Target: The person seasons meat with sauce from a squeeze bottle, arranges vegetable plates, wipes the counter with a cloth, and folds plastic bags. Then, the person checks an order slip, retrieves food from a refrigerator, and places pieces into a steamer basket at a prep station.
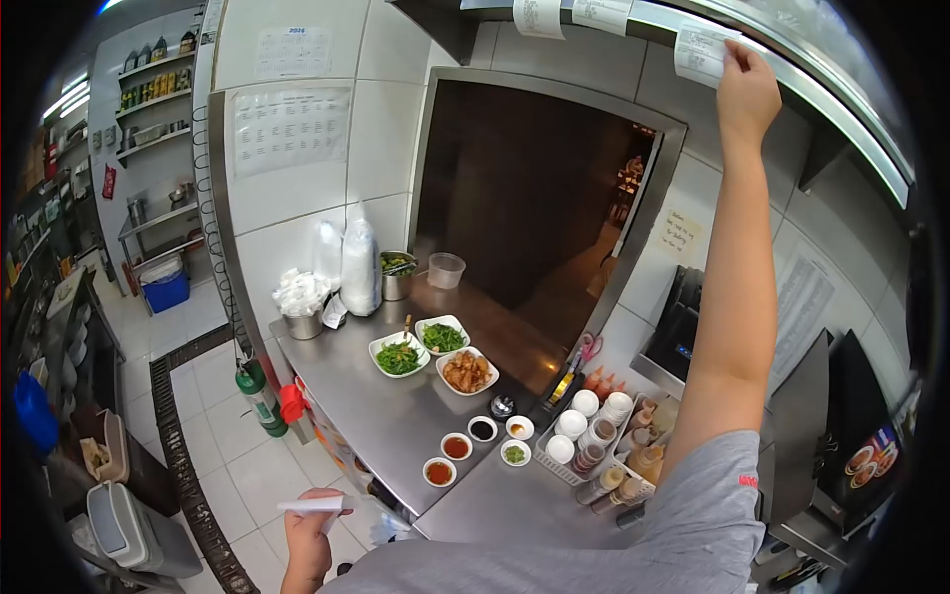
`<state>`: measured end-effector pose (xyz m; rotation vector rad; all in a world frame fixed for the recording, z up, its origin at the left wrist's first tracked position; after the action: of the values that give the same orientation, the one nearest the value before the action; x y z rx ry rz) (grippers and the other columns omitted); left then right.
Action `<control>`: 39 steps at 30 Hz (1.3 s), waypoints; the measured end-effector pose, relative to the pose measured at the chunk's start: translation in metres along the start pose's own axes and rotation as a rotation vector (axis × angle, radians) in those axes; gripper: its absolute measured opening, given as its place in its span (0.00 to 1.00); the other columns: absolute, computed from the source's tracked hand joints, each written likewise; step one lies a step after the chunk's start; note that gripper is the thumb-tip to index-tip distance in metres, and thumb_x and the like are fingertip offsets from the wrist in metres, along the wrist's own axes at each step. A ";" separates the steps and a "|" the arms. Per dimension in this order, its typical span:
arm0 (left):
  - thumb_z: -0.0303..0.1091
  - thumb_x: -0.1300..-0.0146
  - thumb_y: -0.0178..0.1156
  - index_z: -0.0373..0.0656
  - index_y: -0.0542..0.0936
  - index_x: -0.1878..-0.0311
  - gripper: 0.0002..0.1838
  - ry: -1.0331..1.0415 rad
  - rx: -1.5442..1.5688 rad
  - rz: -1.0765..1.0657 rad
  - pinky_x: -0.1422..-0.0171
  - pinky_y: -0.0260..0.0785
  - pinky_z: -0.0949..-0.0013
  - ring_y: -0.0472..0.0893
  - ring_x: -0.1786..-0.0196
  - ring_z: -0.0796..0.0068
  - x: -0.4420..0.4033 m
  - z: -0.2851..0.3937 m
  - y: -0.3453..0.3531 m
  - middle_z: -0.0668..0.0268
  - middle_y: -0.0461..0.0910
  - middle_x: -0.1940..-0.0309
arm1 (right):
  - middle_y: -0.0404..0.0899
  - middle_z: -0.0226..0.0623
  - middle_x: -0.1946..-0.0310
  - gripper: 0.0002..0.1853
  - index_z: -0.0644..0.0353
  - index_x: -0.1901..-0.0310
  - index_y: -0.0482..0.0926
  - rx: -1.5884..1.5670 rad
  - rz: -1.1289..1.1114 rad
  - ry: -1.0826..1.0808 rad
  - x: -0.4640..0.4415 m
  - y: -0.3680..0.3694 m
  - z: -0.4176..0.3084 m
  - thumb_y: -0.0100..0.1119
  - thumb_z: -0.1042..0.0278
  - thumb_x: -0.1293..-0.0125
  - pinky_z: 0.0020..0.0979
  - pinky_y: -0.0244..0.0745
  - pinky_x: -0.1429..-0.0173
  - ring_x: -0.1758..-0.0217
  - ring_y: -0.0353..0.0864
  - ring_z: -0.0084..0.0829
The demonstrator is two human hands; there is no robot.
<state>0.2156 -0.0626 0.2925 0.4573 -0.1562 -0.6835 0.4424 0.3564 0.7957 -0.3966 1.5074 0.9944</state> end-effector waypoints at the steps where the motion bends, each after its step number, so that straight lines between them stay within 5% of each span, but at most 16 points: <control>1: 0.22 0.45 0.51 0.31 0.79 0.62 0.10 -0.013 0.015 0.013 0.52 0.74 0.65 0.81 0.61 0.65 0.001 0.001 0.003 0.55 0.81 0.64 | 0.82 0.42 0.60 0.09 0.56 0.60 0.83 0.066 -0.075 0.052 -0.009 0.007 0.004 0.55 0.69 0.39 0.38 0.75 0.53 0.56 0.81 0.42; 9: 0.19 0.48 0.55 0.31 0.79 0.62 0.09 -0.004 -0.031 0.026 0.51 0.73 0.66 0.82 0.60 0.66 0.006 0.006 -0.018 0.57 0.82 0.66 | 0.83 0.49 0.64 0.16 0.64 0.66 0.83 0.316 -0.231 0.187 -0.062 0.082 0.009 0.50 0.61 0.39 0.46 0.76 0.55 0.59 0.82 0.49; 10: 0.20 0.49 0.55 0.32 0.79 0.63 0.09 -0.012 -0.038 0.054 0.51 0.74 0.65 0.82 0.61 0.66 0.010 0.005 -0.026 0.57 0.82 0.66 | 0.83 0.49 0.63 0.18 0.66 0.67 0.83 0.660 -0.282 -0.220 -0.078 0.120 0.066 0.52 0.58 0.40 0.48 0.75 0.54 0.58 0.83 0.50; 11: 0.20 0.50 0.57 0.32 0.79 0.62 0.10 -0.045 -0.003 0.080 0.51 0.73 0.65 0.82 0.60 0.66 0.014 0.008 -0.034 0.57 0.82 0.66 | 0.84 0.48 0.64 0.17 0.63 0.67 0.84 0.567 -0.308 -0.135 -0.093 0.149 0.103 0.51 0.59 0.40 0.47 0.76 0.54 0.59 0.83 0.49; 13: 0.21 0.48 0.56 0.33 0.79 0.63 0.08 -0.041 -0.011 0.141 0.50 0.73 0.65 0.82 0.61 0.66 0.020 -0.001 -0.057 0.57 0.82 0.67 | 0.82 0.47 0.58 0.13 0.61 0.56 0.82 0.403 -0.060 0.144 -0.056 0.099 0.008 0.53 0.65 0.37 0.39 0.74 0.48 0.55 0.81 0.42; 14: 0.25 0.45 0.56 0.34 0.79 0.65 0.06 -0.022 -0.007 0.160 0.51 0.73 0.65 0.82 0.62 0.65 0.022 -0.002 -0.069 0.57 0.82 0.68 | 0.80 0.50 0.52 0.27 0.62 0.46 0.77 0.472 -0.005 0.167 -0.036 0.073 -0.046 0.54 0.48 0.38 0.44 0.71 0.43 0.46 0.77 0.52; 16: 0.30 0.40 0.54 0.36 0.78 0.66 0.08 -0.033 0.147 0.130 0.54 0.73 0.65 0.80 0.66 0.67 0.023 0.000 -0.102 0.59 0.80 0.72 | 0.80 0.46 0.52 0.25 0.63 0.44 0.75 0.120 -0.048 0.149 0.017 0.063 -0.121 0.57 0.53 0.36 0.38 0.72 0.46 0.48 0.79 0.43; 18: 0.36 0.36 0.51 0.38 0.77 0.66 0.11 -0.049 0.301 0.070 0.58 0.72 0.66 0.78 0.71 0.68 0.015 0.004 -0.130 0.62 0.77 0.76 | 0.78 0.40 0.58 0.12 0.61 0.55 0.80 -0.855 -0.182 0.298 0.105 0.051 -0.242 0.61 0.68 0.40 0.29 0.70 0.47 0.55 0.77 0.31; 21: 0.47 0.31 0.43 0.44 0.74 0.53 0.18 -0.301 0.738 -0.310 0.73 0.60 0.72 0.63 0.81 0.75 -0.008 0.021 -0.166 0.69 0.63 0.82 | 0.78 0.37 0.56 0.20 0.58 0.54 0.79 -1.060 -1.478 0.267 0.244 -0.012 -0.411 0.70 0.61 0.47 0.30 0.71 0.46 0.49 0.77 0.31; 24: 0.48 0.30 0.44 0.44 0.73 0.53 0.18 -0.508 0.897 -0.432 0.75 0.58 0.74 0.64 0.83 0.77 -0.037 0.047 -0.195 0.64 0.70 0.77 | 0.75 0.34 0.45 0.29 0.60 0.43 0.73 -1.746 -2.189 0.297 0.407 -0.062 -0.542 0.70 0.57 0.42 0.32 0.71 0.44 0.45 0.74 0.26; 26: 0.51 0.30 0.43 0.44 0.72 0.48 0.21 -0.445 0.745 -0.401 0.71 0.63 0.73 0.69 0.78 0.75 -0.055 0.060 -0.231 0.61 0.74 0.71 | 0.79 0.34 0.53 0.21 0.63 0.47 0.75 -2.033 -2.475 0.803 0.426 -0.082 -0.611 0.67 0.66 0.39 0.28 0.72 0.48 0.51 0.76 0.23; 28: 0.53 0.29 0.42 0.44 0.71 0.44 0.24 -0.387 0.611 -0.356 0.66 0.68 0.72 0.75 0.73 0.72 -0.076 0.105 -0.282 0.58 0.78 0.65 | 0.82 0.33 0.63 0.13 0.65 0.53 0.77 -2.011 -2.133 1.041 0.430 -0.039 -0.697 0.64 0.77 0.40 0.27 0.75 0.51 0.56 0.80 0.23; 30: 0.56 0.29 0.42 0.42 0.68 0.38 0.29 -0.094 0.269 0.122 0.49 0.73 0.68 0.80 0.56 0.67 -0.094 0.166 -0.321 0.56 0.79 0.54 | 0.82 0.34 0.66 0.08 0.65 0.59 0.77 -1.897 -1.900 1.220 0.404 -0.004 -0.750 0.62 0.79 0.40 0.26 0.77 0.59 0.65 0.81 0.22; 32: 0.50 0.29 0.49 0.39 0.69 0.37 0.27 0.097 -0.027 0.157 0.37 0.67 0.65 0.76 0.43 0.68 -0.119 0.197 -0.382 0.60 0.77 0.48 | 0.82 0.35 0.66 0.07 0.65 0.60 0.76 -1.870 -1.838 1.146 0.412 0.025 -0.801 0.62 0.78 0.39 0.25 0.77 0.60 0.65 0.81 0.22; 34: 0.32 0.36 0.61 0.37 0.78 0.49 0.14 0.050 -0.473 0.288 0.53 0.72 0.72 0.79 0.60 0.80 -0.157 0.232 -0.429 0.67 0.81 0.61 | 0.81 0.35 0.63 0.13 0.67 0.53 0.76 -1.871 -1.759 0.991 0.420 0.044 -0.845 0.63 0.76 0.39 0.25 0.76 0.58 0.60 0.80 0.20; 39: 0.33 0.34 0.57 0.37 0.78 0.57 0.09 0.268 -0.156 0.501 0.59 0.75 0.73 0.82 0.63 0.78 -0.240 0.320 -0.510 0.65 0.82 0.64 | 0.77 0.31 0.64 0.19 0.62 0.45 0.72 -1.835 -1.777 1.190 0.462 0.105 -0.894 0.61 0.71 0.36 0.22 0.71 0.65 0.67 0.77 0.21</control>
<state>-0.3531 -0.3701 0.3468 0.3366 0.0381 -0.1375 -0.3041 -0.1319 0.3184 -3.1721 -0.0850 0.1307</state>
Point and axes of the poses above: each hand's wrist, its own x-axis away from the middle knuckle, its own y-axis out of the palm, z = x × y, the point moved 1 cm from there along -x, towards the middle knuckle
